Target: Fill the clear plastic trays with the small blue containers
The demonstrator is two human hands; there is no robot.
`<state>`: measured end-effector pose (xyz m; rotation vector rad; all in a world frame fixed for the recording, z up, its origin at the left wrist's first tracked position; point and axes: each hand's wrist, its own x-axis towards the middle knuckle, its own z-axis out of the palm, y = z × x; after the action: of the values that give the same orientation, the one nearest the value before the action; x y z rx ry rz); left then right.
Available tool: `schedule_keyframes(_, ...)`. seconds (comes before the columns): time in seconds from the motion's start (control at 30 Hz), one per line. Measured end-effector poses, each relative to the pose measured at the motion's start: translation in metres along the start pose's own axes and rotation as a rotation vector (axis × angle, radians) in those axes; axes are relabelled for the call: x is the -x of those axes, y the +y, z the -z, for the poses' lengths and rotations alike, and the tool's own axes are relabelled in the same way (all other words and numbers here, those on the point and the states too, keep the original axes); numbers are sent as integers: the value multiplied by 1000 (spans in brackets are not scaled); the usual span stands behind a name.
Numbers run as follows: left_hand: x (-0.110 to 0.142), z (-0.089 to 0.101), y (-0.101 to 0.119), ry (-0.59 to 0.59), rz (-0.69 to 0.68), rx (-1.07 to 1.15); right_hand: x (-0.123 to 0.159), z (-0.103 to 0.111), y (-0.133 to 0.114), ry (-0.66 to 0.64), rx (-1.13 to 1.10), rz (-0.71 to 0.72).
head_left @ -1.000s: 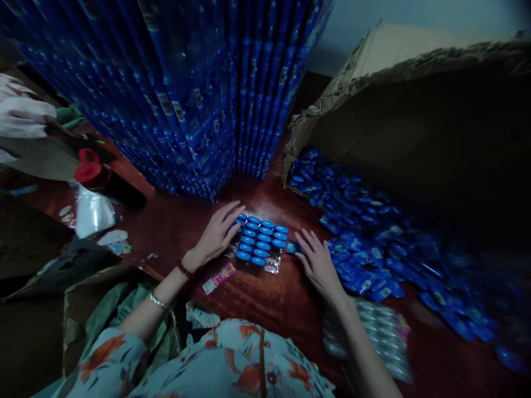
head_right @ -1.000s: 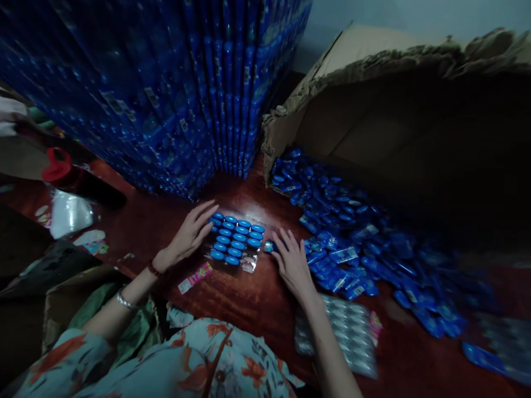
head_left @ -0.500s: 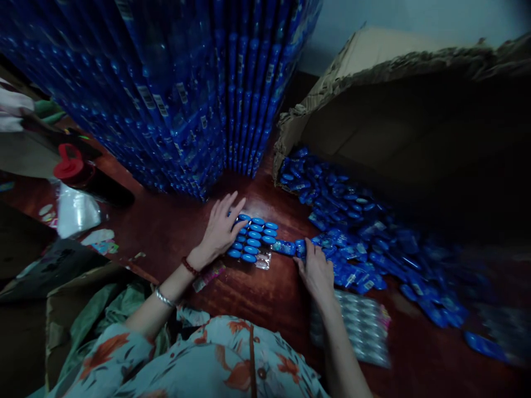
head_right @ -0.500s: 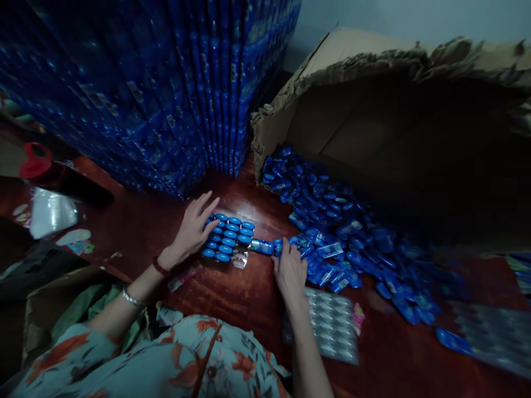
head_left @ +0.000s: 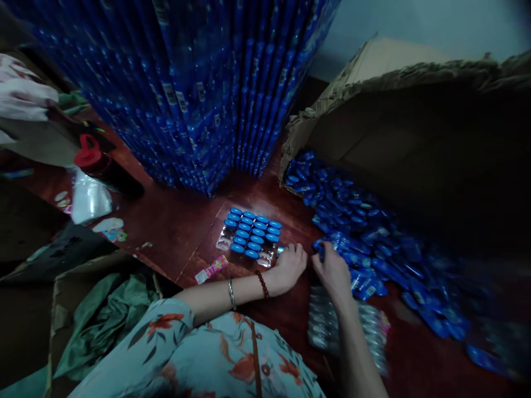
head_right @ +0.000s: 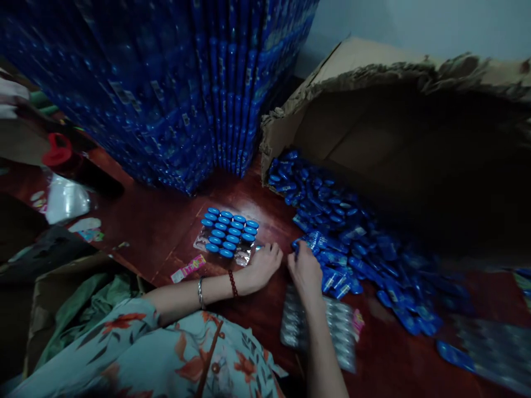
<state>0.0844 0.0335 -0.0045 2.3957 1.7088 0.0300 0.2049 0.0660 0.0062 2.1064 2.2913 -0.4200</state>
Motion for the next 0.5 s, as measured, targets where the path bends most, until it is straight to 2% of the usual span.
schedule_keyframes(0.1,32,22,-8,-47,-151,102,10,-2,18,144,-385,-122)
schedule_keyframes(0.17,60,40,-21,-81,-231,217,20,-5,17,136,-664,-148)
schedule_keyframes(0.2,74,48,-29,-93,-271,285,25,-6,12,121,-779,-122)
schedule_keyframes(0.27,101,62,-50,-101,-301,403,31,-11,-6,117,-887,21)
schedule_keyframes(0.37,134,72,-84,42,-217,509,34,-21,-39,168,-790,274)
schedule_keyframes(0.5,160,72,-125,428,49,607,29,-36,-60,156,-530,461)
